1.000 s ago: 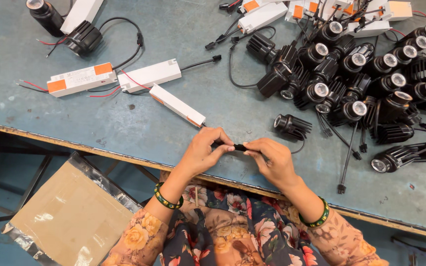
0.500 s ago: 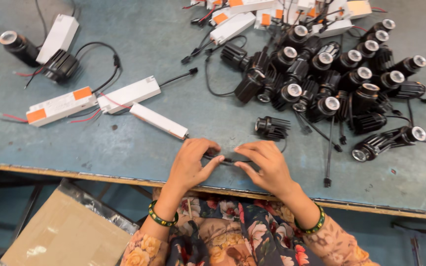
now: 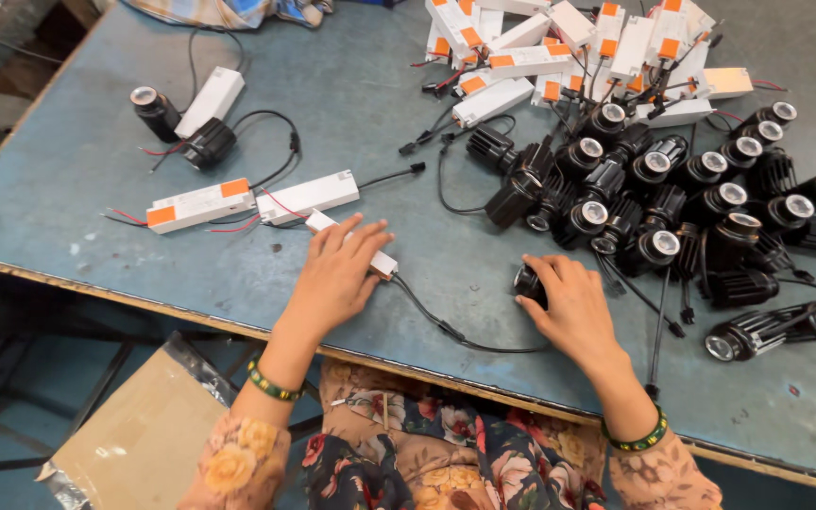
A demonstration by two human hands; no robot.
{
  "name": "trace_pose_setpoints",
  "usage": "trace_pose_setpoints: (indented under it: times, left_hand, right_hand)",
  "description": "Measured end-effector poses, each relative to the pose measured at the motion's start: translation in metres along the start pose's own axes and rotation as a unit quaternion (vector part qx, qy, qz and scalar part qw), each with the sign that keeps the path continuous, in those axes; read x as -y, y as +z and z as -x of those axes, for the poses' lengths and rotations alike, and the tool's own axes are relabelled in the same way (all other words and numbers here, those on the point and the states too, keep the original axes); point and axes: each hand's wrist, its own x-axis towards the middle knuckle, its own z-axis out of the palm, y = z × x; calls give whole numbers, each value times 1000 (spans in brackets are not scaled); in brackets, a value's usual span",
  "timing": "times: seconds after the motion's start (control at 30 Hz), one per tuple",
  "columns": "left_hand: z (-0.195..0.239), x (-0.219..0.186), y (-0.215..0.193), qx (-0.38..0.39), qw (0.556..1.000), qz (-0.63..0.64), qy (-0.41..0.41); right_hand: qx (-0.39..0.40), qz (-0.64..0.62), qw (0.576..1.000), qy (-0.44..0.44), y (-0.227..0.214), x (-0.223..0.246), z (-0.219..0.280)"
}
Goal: The person repeatedly picks up black LED light fixtures and white power supply units from a table, connects their cables, and places the assembled units aside. The process is repeated for multiple units throughout the clip.
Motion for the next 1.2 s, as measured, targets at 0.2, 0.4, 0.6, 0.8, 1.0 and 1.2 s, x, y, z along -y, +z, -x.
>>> trace_pose_setpoints:
  times: [0.2,0.4,0.6,0.8,1.0,1.2]
  left_hand:
    - [-10,6,-9,178,976,-18,-123]
    - [-1,-4,-3,61,925,159,-339]
    - [1,-26,28,67,922,206,-322]
    - [-10,-21,33,89,928,192,-306]
    - [6,-52,35,72,964,223,-123]
    - [7,-84,47,45,969,160,-180]
  right_hand:
    - [-143,-181,973,-22,7,11,3]
    - [-192,-607,769,64,10,17,-4]
    - [-162,-597,785,23,32,39,0]
    - [-117,-491,863,2,56,74,-2]
    - [-101,-436,892,56,55,83,0]
    - [-78,-445,892,6,39,95,3]
